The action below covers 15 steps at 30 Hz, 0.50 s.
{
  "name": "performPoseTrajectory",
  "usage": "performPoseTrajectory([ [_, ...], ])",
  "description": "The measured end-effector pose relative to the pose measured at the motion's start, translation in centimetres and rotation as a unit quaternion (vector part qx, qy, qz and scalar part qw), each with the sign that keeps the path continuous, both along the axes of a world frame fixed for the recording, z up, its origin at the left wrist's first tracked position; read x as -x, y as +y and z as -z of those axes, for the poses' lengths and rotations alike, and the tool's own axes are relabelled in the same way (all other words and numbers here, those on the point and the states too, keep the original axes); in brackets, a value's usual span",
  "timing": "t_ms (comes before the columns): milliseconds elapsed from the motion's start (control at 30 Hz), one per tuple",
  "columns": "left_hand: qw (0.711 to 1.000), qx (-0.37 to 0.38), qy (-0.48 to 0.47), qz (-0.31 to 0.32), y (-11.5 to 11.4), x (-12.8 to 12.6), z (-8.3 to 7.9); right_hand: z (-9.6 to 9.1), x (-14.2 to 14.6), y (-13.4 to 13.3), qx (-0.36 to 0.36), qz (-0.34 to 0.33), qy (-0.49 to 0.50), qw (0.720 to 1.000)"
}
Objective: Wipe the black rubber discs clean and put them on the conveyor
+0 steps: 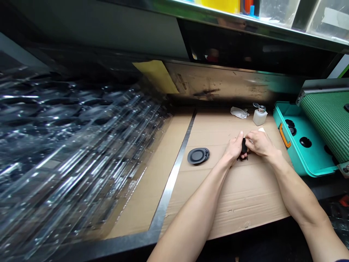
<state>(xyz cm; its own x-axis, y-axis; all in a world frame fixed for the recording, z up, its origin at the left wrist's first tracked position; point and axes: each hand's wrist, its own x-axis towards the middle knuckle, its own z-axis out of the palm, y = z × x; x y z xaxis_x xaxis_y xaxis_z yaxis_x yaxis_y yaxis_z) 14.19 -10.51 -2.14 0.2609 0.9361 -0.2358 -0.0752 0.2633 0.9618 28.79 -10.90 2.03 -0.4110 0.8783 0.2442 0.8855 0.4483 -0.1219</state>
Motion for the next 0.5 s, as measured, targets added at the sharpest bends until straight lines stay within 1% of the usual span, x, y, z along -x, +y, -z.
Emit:
performPoseTrajectory([
  [100, 1.000, -0.011, 0.012, 0.002, -0.17, -0.03, -0.26, 0.07, -0.10, 0.05, -0.012, 0.000, 0.000, 1.000],
  [233, 1.000, -0.012, 0.019, 0.001, -0.19, -0.08, -0.34, 0.15, -0.20, 0.07, 0.004, 0.003, -0.007, 1.000],
  [400, 1.000, -0.009, 0.018, 0.001, -0.19, -0.07, -0.30, 0.05, -0.12, 0.02, -0.008, 0.001, -0.007, 1.000],
  [500, 1.000, -0.014, 0.023, 0.004, -0.29, -0.05, -0.41, 0.05, -0.18, 0.04, 0.005, 0.005, 0.000, 1.000],
])
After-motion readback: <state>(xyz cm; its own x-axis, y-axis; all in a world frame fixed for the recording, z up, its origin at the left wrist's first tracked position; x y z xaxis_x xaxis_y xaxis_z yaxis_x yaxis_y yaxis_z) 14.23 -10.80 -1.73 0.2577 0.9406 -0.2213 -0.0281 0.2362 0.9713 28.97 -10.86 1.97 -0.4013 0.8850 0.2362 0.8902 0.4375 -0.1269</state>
